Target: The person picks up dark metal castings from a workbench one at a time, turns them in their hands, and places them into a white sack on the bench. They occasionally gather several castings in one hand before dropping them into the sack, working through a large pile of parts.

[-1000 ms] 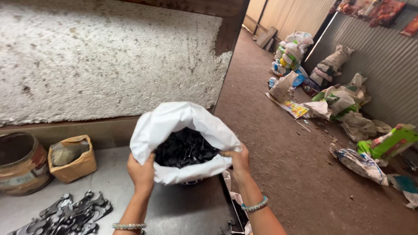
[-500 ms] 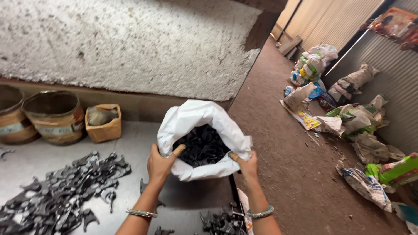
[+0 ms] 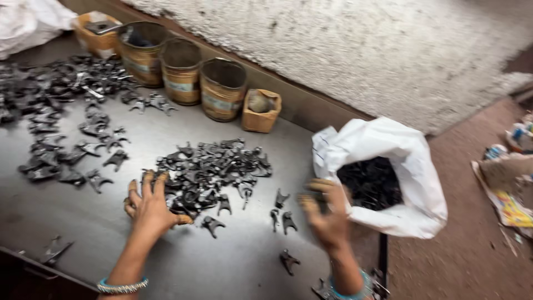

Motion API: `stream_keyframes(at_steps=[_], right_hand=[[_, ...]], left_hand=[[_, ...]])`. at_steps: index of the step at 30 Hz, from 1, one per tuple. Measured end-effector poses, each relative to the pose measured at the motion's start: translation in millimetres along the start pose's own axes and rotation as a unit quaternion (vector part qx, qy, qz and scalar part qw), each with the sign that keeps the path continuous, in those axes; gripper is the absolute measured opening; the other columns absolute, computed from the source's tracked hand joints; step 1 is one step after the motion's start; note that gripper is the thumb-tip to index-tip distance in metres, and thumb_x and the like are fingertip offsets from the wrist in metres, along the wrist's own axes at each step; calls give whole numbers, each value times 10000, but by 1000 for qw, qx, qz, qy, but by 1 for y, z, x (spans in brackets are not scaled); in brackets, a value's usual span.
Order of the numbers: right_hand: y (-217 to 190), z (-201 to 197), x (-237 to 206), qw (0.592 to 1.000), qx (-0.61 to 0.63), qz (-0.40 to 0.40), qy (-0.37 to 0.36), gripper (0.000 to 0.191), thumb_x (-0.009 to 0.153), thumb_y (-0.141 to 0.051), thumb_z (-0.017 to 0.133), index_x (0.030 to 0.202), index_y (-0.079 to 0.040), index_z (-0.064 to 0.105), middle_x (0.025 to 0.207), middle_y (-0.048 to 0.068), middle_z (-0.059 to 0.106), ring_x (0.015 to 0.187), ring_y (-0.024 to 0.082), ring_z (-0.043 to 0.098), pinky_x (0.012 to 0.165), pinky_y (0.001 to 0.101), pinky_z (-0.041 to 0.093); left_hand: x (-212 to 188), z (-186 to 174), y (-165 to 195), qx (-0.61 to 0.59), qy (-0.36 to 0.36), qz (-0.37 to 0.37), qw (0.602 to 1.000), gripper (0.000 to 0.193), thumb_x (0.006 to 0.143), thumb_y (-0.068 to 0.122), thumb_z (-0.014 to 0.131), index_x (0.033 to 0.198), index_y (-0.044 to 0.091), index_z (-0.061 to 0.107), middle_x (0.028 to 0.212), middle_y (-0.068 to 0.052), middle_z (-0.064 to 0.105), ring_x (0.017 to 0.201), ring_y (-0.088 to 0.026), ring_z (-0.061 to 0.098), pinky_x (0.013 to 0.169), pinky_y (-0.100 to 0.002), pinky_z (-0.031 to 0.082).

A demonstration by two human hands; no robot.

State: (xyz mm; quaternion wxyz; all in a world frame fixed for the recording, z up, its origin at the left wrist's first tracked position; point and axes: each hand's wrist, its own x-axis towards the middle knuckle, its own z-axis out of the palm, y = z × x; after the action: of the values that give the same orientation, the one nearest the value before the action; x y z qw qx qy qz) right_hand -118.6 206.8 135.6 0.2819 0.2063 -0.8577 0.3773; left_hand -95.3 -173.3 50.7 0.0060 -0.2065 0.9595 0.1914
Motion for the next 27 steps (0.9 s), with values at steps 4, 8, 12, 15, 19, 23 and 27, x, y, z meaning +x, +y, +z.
stream_keyframes(at_steps=[4,8,12,15,19,23,27], right_hand=[[3,135,28,988,-41,18,-147,494,767,-404,841,1137,-109,698,1348,147,584,1270,349,514,1068,456,409],[33,222,73,975,-109,21,-190,618,779,-571,778,1263,-199,683,1444,166,521,1349,391,440,1112,589,291],[42,262,110,909,-156,126,-366,807,758,-671,785,1473,-370,561,1629,114,325,1438,503,243,1016,796,89],[43,268,117,871,-211,115,-428,794,702,-695,734,1441,-464,558,1539,45,438,1369,436,376,1054,814,160],[39,251,110,843,-235,140,-463,787,664,-759,732,1376,-446,609,1492,-11,504,1339,395,439,1034,709,307],[38,220,95,837,-231,143,-475,786,641,-762,751,1351,-449,632,1458,-27,531,1308,378,465,1009,649,343],[42,185,71,836,-233,143,-475,779,618,-728,765,1341,-467,639,1452,-46,541,1276,378,480,1014,635,340]], left_hand=[[34,-25,-25,2,-193,-80,978,1631,361,406,1088,1625,430,57,1758,-5,-113,1502,-414,239,1156,-609,369],[73,-25,-20,28,-211,-48,976,1627,424,311,1072,1638,412,-7,1753,-6,-53,1467,-470,260,1161,-585,393],[96,-20,-9,43,-225,21,973,1639,408,231,1091,1636,358,13,1721,-26,90,1434,-489,293,1219,-471,351],[99,-13,-11,2,-235,31,971,1616,369,148,1093,1616,355,87,1707,-21,164,1420,-472,345,1197,-435,398],[85,2,-15,-26,-203,76,976,1473,394,129,1021,1601,333,203,1638,-36,314,1353,-448,448,1151,-449,442],[50,19,-3,-31,-213,98,972,1495,380,163,1067,1584,283,189,1633,-78,268,1372,-433,421,1156,-441,417],[8,40,22,-39,-221,109,969,1532,354,195,1085,1581,226,169,1636,-102,242,1381,-427,401,1143,-450,409]])
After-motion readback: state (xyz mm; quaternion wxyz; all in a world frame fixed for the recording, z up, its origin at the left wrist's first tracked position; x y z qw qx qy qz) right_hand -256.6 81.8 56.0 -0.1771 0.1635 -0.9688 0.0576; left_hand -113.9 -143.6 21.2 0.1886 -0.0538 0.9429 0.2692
